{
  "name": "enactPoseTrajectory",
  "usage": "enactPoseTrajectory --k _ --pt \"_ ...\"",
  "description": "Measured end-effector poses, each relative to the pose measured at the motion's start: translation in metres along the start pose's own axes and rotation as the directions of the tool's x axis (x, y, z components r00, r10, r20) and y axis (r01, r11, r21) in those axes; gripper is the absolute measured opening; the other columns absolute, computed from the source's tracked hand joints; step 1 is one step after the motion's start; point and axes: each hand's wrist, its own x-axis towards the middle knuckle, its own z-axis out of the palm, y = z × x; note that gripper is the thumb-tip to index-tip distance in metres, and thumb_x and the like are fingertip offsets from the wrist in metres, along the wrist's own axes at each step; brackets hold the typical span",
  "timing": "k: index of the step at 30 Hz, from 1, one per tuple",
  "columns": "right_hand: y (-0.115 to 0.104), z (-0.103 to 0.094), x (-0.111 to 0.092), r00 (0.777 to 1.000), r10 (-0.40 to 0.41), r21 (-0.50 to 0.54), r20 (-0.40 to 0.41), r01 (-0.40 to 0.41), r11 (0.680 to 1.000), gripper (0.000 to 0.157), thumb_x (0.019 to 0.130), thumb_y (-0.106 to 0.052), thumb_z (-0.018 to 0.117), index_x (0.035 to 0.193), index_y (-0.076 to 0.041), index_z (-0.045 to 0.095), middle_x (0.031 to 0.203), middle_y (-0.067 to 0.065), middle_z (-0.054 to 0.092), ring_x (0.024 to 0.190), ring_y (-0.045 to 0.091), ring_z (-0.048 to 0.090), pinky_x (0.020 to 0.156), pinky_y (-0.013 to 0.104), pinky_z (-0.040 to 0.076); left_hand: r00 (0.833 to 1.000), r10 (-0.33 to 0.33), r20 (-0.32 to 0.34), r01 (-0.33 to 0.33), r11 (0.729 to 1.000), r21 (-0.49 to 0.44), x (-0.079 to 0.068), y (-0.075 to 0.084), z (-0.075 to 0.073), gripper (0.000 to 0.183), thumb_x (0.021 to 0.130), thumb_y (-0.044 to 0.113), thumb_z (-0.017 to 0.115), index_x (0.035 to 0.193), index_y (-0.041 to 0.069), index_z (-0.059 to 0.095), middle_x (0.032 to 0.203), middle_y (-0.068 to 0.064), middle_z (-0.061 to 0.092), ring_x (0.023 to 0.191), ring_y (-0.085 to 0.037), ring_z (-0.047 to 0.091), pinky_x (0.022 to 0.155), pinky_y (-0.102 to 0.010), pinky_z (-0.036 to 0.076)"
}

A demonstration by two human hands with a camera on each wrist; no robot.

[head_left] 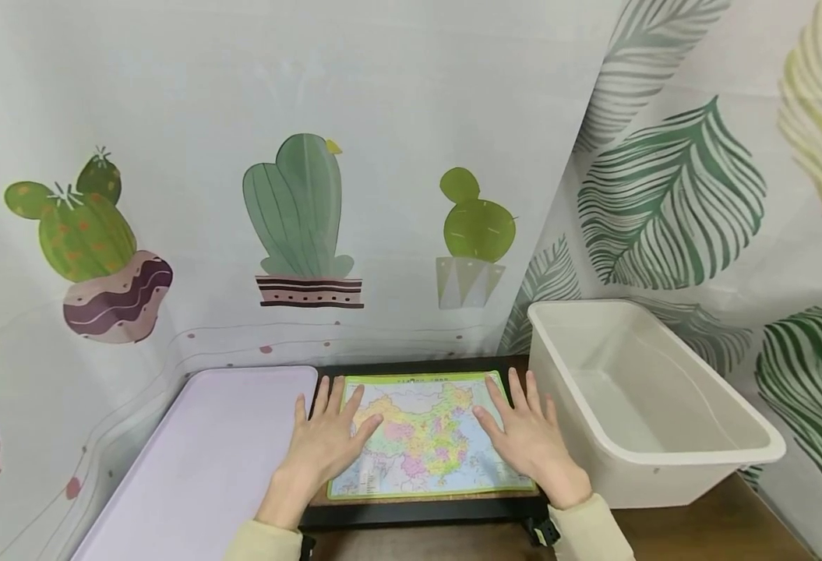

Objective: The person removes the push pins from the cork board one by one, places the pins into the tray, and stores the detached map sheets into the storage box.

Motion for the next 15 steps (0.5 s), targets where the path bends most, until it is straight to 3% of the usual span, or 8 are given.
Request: enactPoseTrajectory --k 8,15 --pt "0.0013 0.0002 -0.0024 1.0 -0.008 0.024 -0.003 0.008 1.0 0.068 0.102 -0.059 0.033 0.155 -0.018 0.026 0.161 0.02 0.004 0.145 0.041 -0.01 0.106 0.071 0.003 1.0 0.008 -0.005 -0.008 1.0 -0.006 -0.0006 0.0026 0.0017 0.077 0.097 0.068 0.03 0.151 0.015 0.038 0.159 -0.019 0.017 0.147 -0.037 0.005 0.109 -0.067 0.0" --pt "0.0027 -0.0014 -0.0029 1.0 -0.002 0.034 0.01 0.002 0.999 0.069 0.101 -0.061 0.029 0.155 -0.019 0.025 0.16 0.021 0.004 0.145 0.041 -0.011 0.106 0.071 0.003 1.0 0.008 0.017 -0.008 1.0 0.0 0.0018 0.0027 0.0042 0.074 0.098 0.066 0.031 0.152 0.016 0.037 0.16 -0.018 0.013 0.147 -0.035 0.004 0.109 -0.066 0.001"
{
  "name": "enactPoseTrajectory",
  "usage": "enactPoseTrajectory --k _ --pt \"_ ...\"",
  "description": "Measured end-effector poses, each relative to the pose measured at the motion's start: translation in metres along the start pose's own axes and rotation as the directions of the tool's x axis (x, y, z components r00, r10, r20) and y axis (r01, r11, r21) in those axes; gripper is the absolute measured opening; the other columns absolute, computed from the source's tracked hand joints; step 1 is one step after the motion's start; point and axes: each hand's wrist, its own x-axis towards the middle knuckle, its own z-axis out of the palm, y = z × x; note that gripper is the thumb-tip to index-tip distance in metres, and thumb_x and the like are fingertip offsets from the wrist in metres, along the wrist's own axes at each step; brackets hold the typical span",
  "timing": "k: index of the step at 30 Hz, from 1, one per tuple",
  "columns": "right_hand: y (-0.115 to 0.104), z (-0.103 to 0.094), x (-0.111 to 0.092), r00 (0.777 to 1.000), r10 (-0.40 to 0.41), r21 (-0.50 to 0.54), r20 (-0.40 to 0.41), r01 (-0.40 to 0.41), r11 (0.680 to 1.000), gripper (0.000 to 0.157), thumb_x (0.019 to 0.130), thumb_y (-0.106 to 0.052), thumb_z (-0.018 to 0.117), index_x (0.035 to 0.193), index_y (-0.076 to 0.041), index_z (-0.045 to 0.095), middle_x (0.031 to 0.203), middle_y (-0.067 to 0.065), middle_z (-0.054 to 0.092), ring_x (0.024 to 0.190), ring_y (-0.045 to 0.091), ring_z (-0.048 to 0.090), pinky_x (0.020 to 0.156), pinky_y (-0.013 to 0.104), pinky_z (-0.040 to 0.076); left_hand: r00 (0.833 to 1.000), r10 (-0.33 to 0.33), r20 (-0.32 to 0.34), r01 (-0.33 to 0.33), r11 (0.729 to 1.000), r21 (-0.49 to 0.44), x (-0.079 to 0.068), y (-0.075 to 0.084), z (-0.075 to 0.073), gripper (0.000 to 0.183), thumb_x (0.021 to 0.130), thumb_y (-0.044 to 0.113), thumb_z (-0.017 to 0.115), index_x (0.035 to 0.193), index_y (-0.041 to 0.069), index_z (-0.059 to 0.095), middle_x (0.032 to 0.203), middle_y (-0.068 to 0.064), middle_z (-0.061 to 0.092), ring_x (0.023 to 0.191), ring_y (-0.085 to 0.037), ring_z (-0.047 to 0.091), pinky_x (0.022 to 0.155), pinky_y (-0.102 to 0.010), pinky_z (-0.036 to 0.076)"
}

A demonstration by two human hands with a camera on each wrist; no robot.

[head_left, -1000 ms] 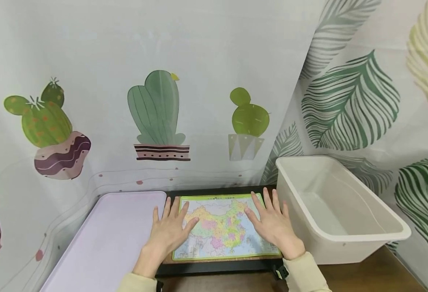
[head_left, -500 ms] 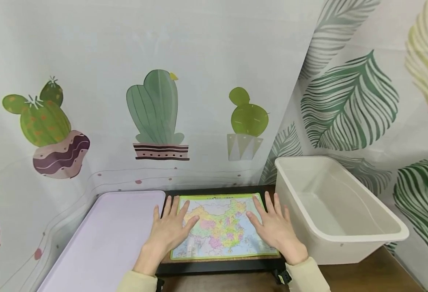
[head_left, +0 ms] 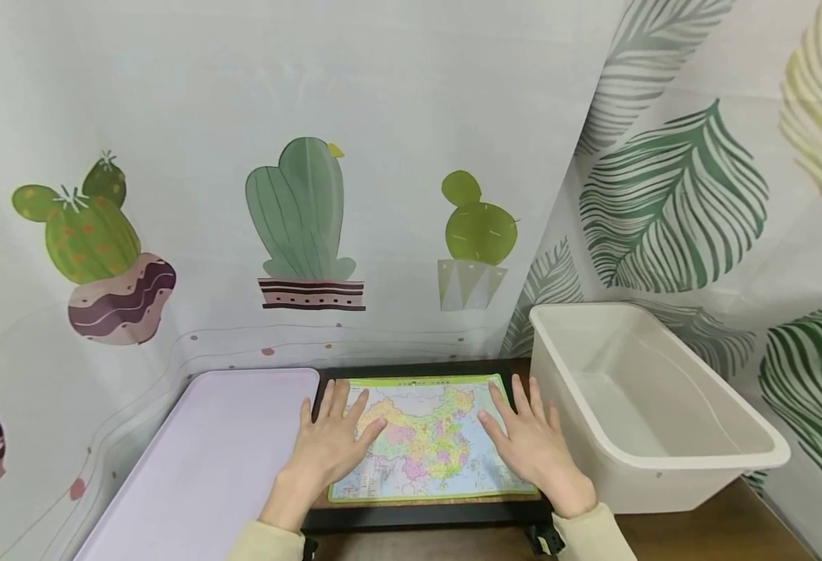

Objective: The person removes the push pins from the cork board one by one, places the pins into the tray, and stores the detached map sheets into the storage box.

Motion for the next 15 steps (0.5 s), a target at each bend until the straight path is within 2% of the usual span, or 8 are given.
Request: enactPoseTrajectory --k 15 --pt "-0.0003 0.0038 -0.0069 1.0 0.009 0.006 0.021 -0.009 1.0 0.071 0.101 -0.062 0.026 0.154 -0.016 0.031 0.159 0.023 0.008 0.144 0.045 -0.006 0.105 0.072 0.006 1.0 0.018 0.012 -0.018 1.0 -0.02 -0.001 -0.0012 0.0026 0.071 0.1 0.063 0.031 0.15 0.014 0.04 0.161 -0.017 0.012 0.148 -0.033 0.003 0.109 -0.068 0.004"
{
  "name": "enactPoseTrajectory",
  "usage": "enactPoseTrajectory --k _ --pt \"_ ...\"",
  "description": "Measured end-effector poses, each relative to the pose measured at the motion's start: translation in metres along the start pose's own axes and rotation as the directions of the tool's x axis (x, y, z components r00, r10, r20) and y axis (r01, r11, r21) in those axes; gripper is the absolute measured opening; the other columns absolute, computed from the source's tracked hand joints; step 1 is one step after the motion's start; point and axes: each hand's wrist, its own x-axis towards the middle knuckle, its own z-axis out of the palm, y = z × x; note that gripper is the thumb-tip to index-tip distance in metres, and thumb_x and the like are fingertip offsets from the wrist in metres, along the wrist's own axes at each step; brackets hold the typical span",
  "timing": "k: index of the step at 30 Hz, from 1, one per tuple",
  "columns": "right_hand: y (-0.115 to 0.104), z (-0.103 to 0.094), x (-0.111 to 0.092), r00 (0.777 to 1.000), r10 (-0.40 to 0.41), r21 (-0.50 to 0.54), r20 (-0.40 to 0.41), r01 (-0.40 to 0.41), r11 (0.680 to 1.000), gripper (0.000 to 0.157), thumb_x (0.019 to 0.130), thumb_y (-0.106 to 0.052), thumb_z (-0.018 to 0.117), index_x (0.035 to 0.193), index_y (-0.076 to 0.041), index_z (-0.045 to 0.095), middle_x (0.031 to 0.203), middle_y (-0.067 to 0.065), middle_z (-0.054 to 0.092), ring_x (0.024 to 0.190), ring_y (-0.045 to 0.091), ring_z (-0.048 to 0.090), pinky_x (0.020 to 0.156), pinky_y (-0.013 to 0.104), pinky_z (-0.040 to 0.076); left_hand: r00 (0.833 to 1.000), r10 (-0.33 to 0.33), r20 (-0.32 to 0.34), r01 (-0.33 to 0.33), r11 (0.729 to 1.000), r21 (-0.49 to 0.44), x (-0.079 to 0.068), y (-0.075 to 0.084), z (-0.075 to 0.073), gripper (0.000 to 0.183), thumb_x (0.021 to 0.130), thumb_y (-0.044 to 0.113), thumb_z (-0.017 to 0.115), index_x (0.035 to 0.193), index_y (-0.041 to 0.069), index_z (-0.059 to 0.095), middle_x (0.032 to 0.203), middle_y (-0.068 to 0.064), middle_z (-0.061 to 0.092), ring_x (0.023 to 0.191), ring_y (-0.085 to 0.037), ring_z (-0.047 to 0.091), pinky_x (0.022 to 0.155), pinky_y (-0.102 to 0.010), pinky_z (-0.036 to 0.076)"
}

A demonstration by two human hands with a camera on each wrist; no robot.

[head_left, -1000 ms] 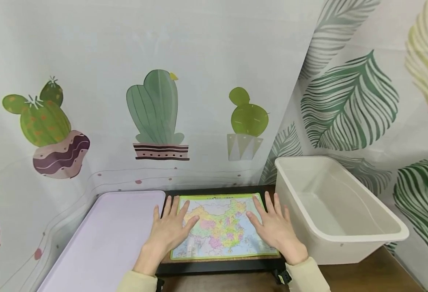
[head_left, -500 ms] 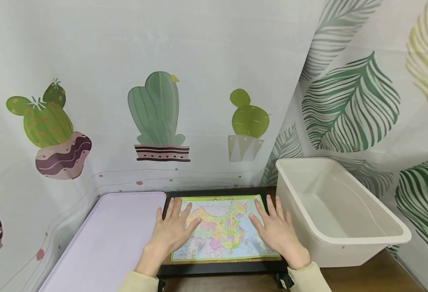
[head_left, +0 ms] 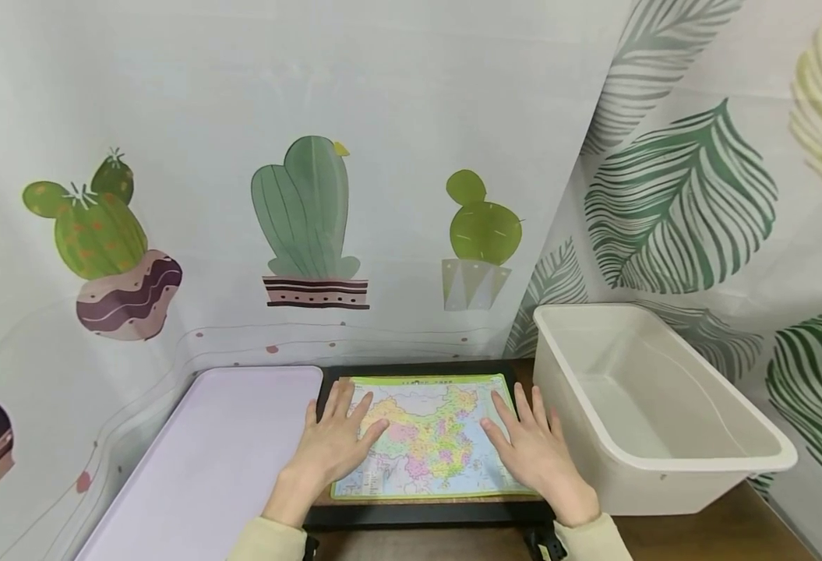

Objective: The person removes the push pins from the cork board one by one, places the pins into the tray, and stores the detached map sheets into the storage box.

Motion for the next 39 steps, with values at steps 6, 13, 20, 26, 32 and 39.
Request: enactPoseTrajectory --k 6,13,20,26,32,39 --pt "0.004 0.001 -0.003 1.0 0.02 0.035 0.014 -0.021 0.999 0.071 0.101 -0.062 0.027 0.154 -0.015 0.031 0.159 0.024 0.007 0.144 0.046 -0.007 0.105 0.072 0.005 1.0 0.01 0.0 -0.01 1.0 -0.017 0.002 0.001 0.0 0.068 0.101 0.059 0.033 0.151 0.014 0.039 0.16 -0.018 0.013 0.148 -0.034 0.003 0.108 -0.07 0.006" --pt "0.008 0.004 -0.007 0.998 0.037 0.069 0.041 -0.04 0.997 0.074 0.1 -0.064 0.024 0.154 -0.014 0.031 0.159 0.024 0.006 0.143 0.047 -0.008 0.105 0.072 0.004 1.0 0.01 0.013 -0.01 1.0 -0.018 0.005 0.0 0.001 0.068 0.101 0.06 0.032 0.151 0.014 0.039 0.16 -0.018 0.017 0.147 -0.034 0.004 0.108 -0.069 0.006" --pt "0.013 0.011 -0.011 0.995 0.057 0.106 0.084 -0.066 0.992 0.07 0.102 -0.06 0.027 0.153 -0.012 0.033 0.158 0.026 0.008 0.143 0.049 -0.008 0.105 0.072 0.003 0.999 -0.004 0.036 0.004 1.0 -0.021 0.009 -0.002 0.005 0.071 0.1 0.063 0.029 0.151 0.015 0.038 0.159 -0.017 0.018 0.148 -0.033 0.002 0.109 -0.068 0.005" --pt "0.015 0.016 -0.013 0.992 0.063 0.141 0.111 -0.078 0.987 0.07 0.102 -0.06 0.029 0.153 -0.012 0.034 0.158 0.026 0.008 0.142 0.049 -0.008 0.103 0.075 0.002 0.999 -0.012 0.049 0.014 0.999 -0.037 0.013 -0.002 0.006 0.069 0.1 0.061 0.032 0.151 0.015 0.038 0.159 -0.018 0.019 0.147 -0.034 0.003 0.109 -0.067 0.007" --pt "0.015 0.021 -0.016 0.989 0.055 0.15 0.134 -0.075 0.986 0.071 0.101 -0.061 0.028 0.152 -0.012 0.036 0.158 0.026 0.009 0.142 0.05 -0.005 0.102 0.075 0.004 0.998 -0.009 0.066 0.011 1.0 -0.022 0.016 -0.002 0.007 0.07 0.1 0.062 0.03 0.151 0.015 0.038 0.159 -0.018 0.021 0.147 -0.035 0.004 0.109 -0.066 0.01" --pt "0.012 0.027 -0.017 0.985 0.071 0.161 0.159 -0.097 0.982 0.075 0.098 -0.065 0.03 0.15 -0.012 0.041 0.157 0.028 0.013 0.142 0.052 -0.001 0.102 0.075 0.006 0.995 0.001 0.095 -0.001 1.0 0.005 0.022 -0.003 0.007 0.069 0.101 0.061 0.03 0.151 0.016 0.038 0.157 -0.018 0.024 0.146 -0.038 0.005 0.11 -0.064 0.012"
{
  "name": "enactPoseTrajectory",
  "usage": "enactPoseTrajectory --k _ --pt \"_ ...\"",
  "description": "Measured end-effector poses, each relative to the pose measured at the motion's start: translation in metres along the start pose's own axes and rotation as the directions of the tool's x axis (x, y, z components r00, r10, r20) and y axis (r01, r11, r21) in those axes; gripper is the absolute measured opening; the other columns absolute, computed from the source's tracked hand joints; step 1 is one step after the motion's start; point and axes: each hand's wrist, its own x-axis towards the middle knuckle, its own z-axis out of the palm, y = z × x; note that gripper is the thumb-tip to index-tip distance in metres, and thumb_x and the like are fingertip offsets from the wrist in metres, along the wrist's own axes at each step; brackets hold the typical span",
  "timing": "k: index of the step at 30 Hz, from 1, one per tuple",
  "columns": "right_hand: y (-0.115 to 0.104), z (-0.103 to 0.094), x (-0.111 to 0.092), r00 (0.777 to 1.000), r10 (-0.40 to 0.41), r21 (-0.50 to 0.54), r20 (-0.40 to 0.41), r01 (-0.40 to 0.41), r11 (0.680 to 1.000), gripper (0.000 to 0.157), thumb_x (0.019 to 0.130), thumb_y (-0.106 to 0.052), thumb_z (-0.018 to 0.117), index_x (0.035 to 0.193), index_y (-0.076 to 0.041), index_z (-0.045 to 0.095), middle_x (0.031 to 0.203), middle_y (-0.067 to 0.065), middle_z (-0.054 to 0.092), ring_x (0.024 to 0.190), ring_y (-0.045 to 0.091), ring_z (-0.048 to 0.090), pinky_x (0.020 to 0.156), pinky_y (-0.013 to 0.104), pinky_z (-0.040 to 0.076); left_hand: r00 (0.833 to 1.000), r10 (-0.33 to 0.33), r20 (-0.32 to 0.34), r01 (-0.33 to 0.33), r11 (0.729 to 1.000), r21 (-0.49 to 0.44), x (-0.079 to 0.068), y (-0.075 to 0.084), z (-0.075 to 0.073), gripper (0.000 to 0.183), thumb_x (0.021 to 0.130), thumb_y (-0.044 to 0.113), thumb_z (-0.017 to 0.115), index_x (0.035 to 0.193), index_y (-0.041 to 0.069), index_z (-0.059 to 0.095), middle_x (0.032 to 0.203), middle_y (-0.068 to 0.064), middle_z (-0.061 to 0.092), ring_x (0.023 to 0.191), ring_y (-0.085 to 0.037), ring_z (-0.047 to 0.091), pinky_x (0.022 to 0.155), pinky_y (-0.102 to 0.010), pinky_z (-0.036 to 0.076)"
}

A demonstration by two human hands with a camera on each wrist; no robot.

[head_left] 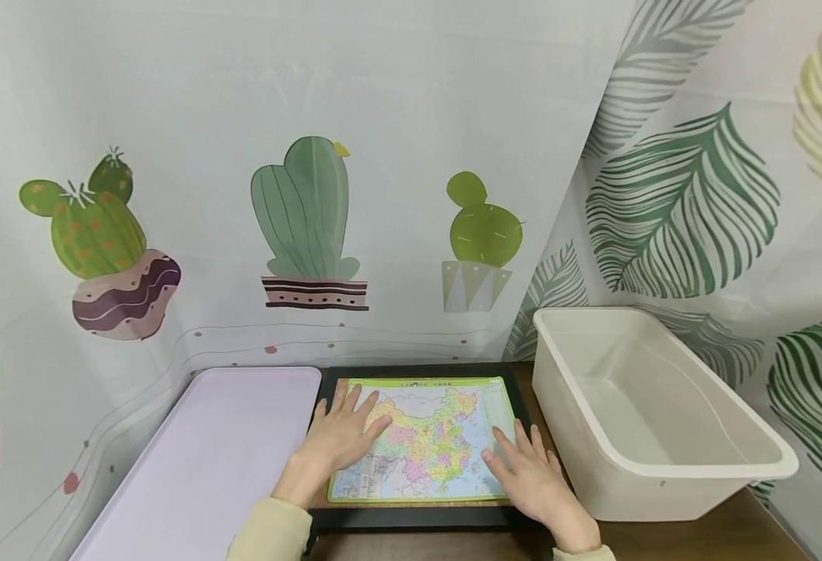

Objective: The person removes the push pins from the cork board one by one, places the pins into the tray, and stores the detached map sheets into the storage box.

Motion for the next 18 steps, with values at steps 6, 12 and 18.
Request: enactPoseTrajectory --k 6,12,18 --pt "-0.001 0.004 0.001 0.999 0.025 0.008 0.034 -0.026 1.0 0.065 0.101 -0.056 0.039 0.148 -0.011 0.043 0.157 0.028 0.014 0.142 0.051 -0.001 0.101 0.076 0.006 1.0 0.019 0.001 -0.019 1.0 0.011 0.007 -0.002 0.002 0.066 0.102 0.059 0.03 0.15 0.015 0.04 0.156 -0.019 0.027 0.145 -0.04 0.013 0.109 -0.064 0.016" --pt "0.001 0.007 0.002 0.999 0.022 0.005 0.047 -0.022 1.0 0.065 0.098 -0.055 0.048 0.146 -0.011 0.046 0.156 0.029 0.017 0.142 0.052 0.002 0.101 0.076 0.008 1.0 0.022 0.007 -0.022 1.0 -0.008 0.015 -0.002 0.005 0.066 0.102 0.059 0.03 0.15 0.016 0.041 0.155 -0.019 0.029 0.144 -0.04 0.017 0.109 -0.065 0.017" --pt "0.006 0.009 0.0 0.998 0.026 -0.005 0.062 -0.026 1.0 0.063 0.097 -0.05 0.054 0.145 -0.01 0.048 0.154 0.03 0.02 0.141 0.053 0.004 0.099 0.077 0.01 0.999 0.044 0.025 -0.044 0.999 0.015 0.022 0.002 0.01 0.066 0.102 0.059 0.028 0.149 0.015 0.043 0.154 -0.019 0.031 0.144 -0.041 0.019 0.108 -0.066 0.018"
